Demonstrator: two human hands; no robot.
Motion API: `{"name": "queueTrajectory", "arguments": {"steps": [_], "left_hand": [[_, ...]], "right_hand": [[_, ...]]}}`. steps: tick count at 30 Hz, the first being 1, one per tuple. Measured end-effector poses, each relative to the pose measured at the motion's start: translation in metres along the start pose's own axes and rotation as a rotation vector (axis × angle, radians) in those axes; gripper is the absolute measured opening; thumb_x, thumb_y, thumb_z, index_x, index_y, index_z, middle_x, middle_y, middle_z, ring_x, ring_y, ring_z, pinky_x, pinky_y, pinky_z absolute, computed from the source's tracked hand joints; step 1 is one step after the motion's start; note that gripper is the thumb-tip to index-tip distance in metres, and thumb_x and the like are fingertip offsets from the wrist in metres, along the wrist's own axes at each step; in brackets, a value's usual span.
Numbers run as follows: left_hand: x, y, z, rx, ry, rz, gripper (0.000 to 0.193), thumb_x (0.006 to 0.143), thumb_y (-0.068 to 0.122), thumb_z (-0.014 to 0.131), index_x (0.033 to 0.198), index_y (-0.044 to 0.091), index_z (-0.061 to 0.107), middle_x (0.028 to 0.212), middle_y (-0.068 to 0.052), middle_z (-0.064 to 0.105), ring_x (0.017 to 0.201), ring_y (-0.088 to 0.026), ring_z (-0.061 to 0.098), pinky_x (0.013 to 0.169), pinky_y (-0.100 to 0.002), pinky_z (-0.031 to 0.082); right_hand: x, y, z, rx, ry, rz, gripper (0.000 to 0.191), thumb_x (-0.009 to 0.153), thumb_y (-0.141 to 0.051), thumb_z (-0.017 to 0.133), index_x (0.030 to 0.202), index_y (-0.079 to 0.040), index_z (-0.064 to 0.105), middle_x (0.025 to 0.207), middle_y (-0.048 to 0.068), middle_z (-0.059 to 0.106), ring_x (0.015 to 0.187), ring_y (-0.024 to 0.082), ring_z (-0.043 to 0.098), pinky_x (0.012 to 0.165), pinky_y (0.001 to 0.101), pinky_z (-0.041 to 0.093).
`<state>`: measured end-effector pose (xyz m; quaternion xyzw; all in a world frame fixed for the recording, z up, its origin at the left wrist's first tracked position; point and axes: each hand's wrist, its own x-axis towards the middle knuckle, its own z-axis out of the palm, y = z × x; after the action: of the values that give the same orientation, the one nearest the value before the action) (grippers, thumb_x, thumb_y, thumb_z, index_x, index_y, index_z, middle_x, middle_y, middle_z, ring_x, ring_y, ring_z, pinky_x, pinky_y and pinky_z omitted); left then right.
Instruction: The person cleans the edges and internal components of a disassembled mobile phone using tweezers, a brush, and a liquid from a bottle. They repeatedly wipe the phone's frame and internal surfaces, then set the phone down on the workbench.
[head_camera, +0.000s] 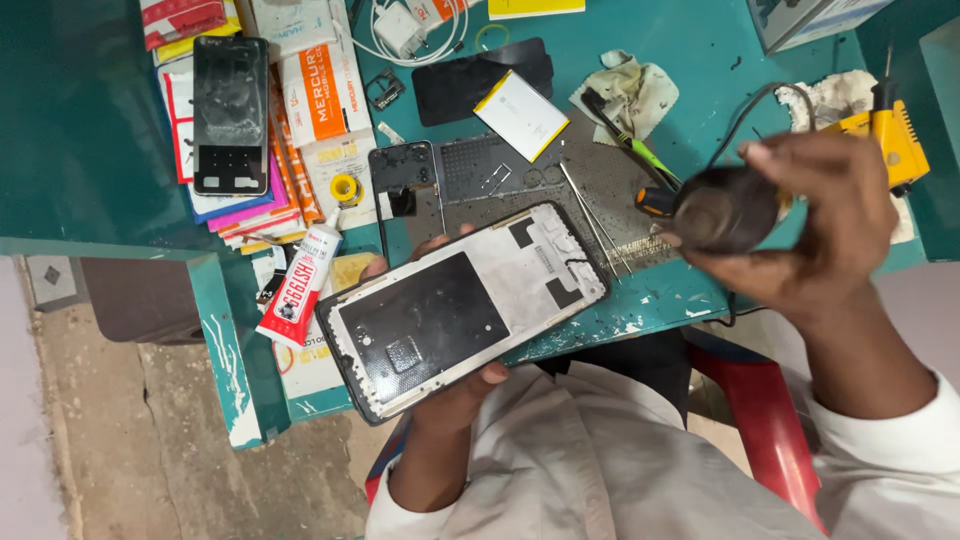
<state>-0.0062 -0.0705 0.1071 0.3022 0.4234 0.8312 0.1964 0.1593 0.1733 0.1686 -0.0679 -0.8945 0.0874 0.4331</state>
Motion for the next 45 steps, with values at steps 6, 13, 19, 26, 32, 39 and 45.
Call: {"name": "queueTrajectory", "arguments": {"steps": [6,13,19,26,32,39,45], "left_hand": [[0.001,0.001,0.005,-0.073,0.004,-0.03,0.117,0.084,0.039,0.094,0.164,0.016,0.011,0.155,-0.021,0.043,0.15,-0.04,0.045,0.126,-0.056,0.042],[0.002,0.005,0.006,-0.065,0.031,-0.028,0.119,0.084,0.039,0.094,0.164,0.014,0.01,0.158,-0.021,0.044,0.148,-0.04,0.047,0.126,-0.056,0.042],[0.003,0.005,0.007,-0.089,0.048,-0.023,0.119,0.084,0.041,0.094,0.164,0.014,0.011,0.157,-0.02,0.044,0.148,-0.04,0.047,0.128,-0.056,0.04],[0.003,0.006,0.008,-0.098,0.066,-0.037,0.119,0.083,0.04,0.094,0.164,0.014,0.012,0.156,-0.019,0.046,0.147,-0.04,0.048,0.127,-0.056,0.04],[0.003,0.005,0.008,-0.1,0.065,-0.024,0.119,0.082,0.04,0.095,0.165,0.014,0.014,0.153,-0.02,0.047,0.145,-0.041,0.05,0.125,-0.057,0.042],[0.003,0.006,0.008,-0.121,0.049,-0.047,0.118,0.082,0.04,0.096,0.165,0.014,0.015,0.152,-0.02,0.047,0.146,-0.041,0.049,0.127,-0.057,0.041],[0.004,0.008,0.008,-0.114,0.05,-0.057,0.118,0.081,0.04,0.096,0.164,0.014,0.015,0.156,-0.02,0.047,0.146,-0.041,0.049,0.126,-0.057,0.041]], "right_hand": [[0.001,-0.01,-0.017,-0.226,-0.117,-0.18,0.041,0.076,-0.014,0.088,0.11,0.001,0.071,0.104,0.017,0.066,0.101,0.038,0.071,0.091,0.051,0.063],[-0.005,-0.012,-0.02,-0.296,-0.118,-0.197,0.039,0.073,-0.004,0.091,0.108,-0.007,0.071,0.107,0.014,0.066,0.101,0.039,0.07,0.095,0.0541,0.058],[-0.015,-0.012,-0.021,-0.295,-0.106,-0.188,0.036,0.075,-0.01,0.09,0.107,-0.01,0.073,0.108,0.012,0.066,0.107,0.037,0.068,0.099,0.0538,0.055],[-0.026,-0.007,-0.025,-0.282,-0.136,-0.183,0.033,0.074,-0.007,0.089,0.104,-0.014,0.078,0.109,0.009,0.067,0.11,0.037,0.068,0.106,0.0539,0.05],[-0.023,-0.006,-0.023,-0.303,-0.147,-0.195,0.034,0.074,-0.002,0.088,0.104,-0.014,0.078,0.109,0.008,0.067,0.11,0.036,0.068,0.105,0.0528,0.049],[-0.015,-0.003,-0.018,-0.339,-0.146,-0.227,0.034,0.074,-0.003,0.088,0.104,-0.013,0.078,0.11,0.009,0.067,0.11,0.035,0.067,0.104,0.0521,0.05],[-0.016,-0.003,-0.02,-0.302,-0.135,-0.19,0.032,0.075,-0.005,0.089,0.104,-0.013,0.079,0.109,0.01,0.068,0.11,0.036,0.067,0.105,0.0542,0.048]]}}
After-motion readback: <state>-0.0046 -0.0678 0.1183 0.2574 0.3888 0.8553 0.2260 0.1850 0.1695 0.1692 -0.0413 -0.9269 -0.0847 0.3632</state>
